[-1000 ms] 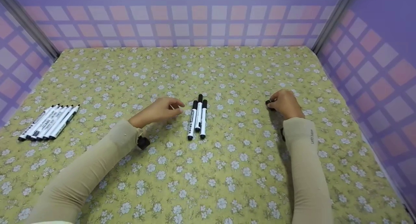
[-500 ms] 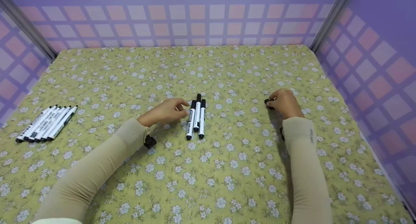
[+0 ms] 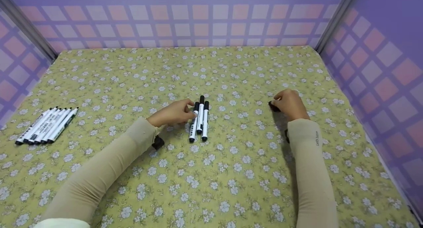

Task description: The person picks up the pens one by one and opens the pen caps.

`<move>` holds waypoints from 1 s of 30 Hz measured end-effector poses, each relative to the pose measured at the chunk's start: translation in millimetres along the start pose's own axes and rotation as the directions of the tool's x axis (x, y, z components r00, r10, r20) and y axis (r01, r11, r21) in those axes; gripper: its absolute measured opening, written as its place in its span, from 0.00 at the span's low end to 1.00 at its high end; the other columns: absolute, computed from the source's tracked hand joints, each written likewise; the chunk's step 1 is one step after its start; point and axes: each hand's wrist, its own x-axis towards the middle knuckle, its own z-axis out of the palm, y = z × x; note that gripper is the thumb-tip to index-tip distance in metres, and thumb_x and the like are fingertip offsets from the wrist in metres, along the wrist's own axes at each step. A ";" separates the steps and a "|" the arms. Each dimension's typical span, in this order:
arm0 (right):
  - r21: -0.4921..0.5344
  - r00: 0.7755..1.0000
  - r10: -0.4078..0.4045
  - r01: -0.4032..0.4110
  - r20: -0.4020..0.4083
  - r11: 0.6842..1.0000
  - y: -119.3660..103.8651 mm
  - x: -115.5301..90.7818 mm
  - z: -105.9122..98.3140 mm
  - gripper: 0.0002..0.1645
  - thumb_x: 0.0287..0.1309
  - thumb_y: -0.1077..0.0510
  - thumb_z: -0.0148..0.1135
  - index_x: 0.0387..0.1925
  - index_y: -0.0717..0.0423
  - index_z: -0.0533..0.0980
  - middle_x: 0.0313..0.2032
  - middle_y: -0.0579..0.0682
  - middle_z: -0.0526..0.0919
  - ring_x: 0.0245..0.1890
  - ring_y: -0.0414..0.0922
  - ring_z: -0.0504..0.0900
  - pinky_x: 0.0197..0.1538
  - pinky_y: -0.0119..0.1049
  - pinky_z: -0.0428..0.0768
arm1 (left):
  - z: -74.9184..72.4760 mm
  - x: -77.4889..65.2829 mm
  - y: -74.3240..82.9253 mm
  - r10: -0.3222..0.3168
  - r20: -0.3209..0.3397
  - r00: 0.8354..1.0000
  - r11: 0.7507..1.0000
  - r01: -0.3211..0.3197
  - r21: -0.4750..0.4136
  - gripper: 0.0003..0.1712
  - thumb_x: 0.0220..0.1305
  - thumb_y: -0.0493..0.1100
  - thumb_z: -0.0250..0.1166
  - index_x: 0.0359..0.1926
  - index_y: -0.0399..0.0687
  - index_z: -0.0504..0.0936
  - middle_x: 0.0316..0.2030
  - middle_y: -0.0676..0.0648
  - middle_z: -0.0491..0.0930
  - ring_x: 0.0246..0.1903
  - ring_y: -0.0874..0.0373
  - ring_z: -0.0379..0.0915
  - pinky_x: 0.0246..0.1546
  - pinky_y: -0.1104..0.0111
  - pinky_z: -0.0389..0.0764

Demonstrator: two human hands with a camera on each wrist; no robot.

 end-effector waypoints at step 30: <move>-0.011 1.000 -0.010 0.010 0.011 1.000 0.3 1.8 3.2 0.27 0.67 0.50 0.56 0.58 0.66 0.74 0.56 0.71 0.73 0.52 0.63 0.76 0.49 0.58 0.76 | 2.0 3.3 3.5 0.108 -0.098 0.989 0.992 -0.101 0.069 0.09 0.54 0.35 0.61 0.38 0.38 0.73 0.27 0.48 0.68 0.24 0.57 0.63 0.24 0.69 0.66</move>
